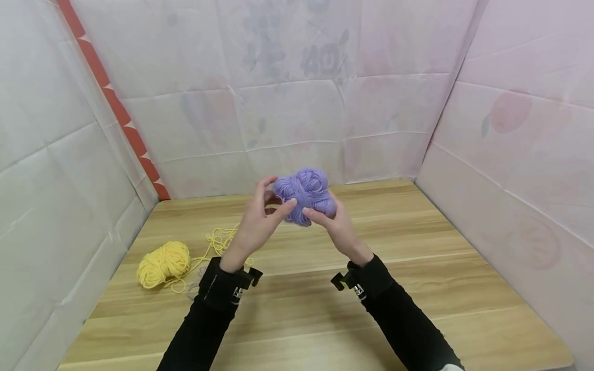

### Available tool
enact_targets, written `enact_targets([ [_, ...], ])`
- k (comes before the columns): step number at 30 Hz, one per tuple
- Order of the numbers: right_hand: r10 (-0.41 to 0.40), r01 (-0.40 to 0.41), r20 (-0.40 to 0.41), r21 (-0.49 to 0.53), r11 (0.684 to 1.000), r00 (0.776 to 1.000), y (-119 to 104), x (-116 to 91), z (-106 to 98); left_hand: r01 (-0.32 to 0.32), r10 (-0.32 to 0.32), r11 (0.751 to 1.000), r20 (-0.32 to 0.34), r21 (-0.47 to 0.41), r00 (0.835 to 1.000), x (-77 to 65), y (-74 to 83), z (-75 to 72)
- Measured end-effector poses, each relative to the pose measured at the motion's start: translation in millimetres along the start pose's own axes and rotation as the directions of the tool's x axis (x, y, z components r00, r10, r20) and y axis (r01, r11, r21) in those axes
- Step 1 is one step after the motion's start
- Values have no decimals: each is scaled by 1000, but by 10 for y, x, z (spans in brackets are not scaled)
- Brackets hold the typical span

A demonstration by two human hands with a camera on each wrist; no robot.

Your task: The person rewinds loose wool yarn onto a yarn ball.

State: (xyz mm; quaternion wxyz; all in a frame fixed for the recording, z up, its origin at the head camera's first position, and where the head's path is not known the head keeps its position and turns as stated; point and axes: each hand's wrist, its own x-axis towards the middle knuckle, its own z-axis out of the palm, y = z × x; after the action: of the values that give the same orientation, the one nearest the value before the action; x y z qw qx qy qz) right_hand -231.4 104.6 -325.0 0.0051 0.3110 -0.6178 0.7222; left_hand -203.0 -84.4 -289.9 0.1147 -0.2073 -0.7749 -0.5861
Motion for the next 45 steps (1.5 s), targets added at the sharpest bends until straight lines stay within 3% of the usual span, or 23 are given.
enact_targets([
  [4,-5,-7,69,171,985,998,4,17,-7,38,-37,999,37,-20,999,14,8,21],
  [7,-10,-23,115,284,959,993,5,34,1,39,-38,998,16,-43,999,24,20,25],
  [11,-15,-42,154,362,931,988,17,63,3,47,-48,995,-13,-88,999,30,25,9],
  [15,-41,-37,197,377,925,979,53,88,-4,29,-35,988,-33,-154,999,22,17,-14],
  [19,-66,-32,273,341,940,960,112,111,24,3,-20,969,-65,-247,998,19,13,-28],
  [24,-4,-98,387,243,965,922,208,110,129,22,-56,947,-97,-321,994,33,-3,-39],
  [28,61,-119,341,153,981,938,274,86,149,20,-66,940,-125,-340,990,46,-43,-62],
  [34,100,-129,199,139,982,975,307,62,76,12,-83,914,-157,-406,984,35,-78,-149],
  [39,97,-118,156,134,984,983,323,57,23,29,-116,877,-152,-480,981,4,-116,-209],
  [45,80,-99,149,128,987,986,338,55,1,45,-131,872,-143,-488,981,-20,-170,-259],
])
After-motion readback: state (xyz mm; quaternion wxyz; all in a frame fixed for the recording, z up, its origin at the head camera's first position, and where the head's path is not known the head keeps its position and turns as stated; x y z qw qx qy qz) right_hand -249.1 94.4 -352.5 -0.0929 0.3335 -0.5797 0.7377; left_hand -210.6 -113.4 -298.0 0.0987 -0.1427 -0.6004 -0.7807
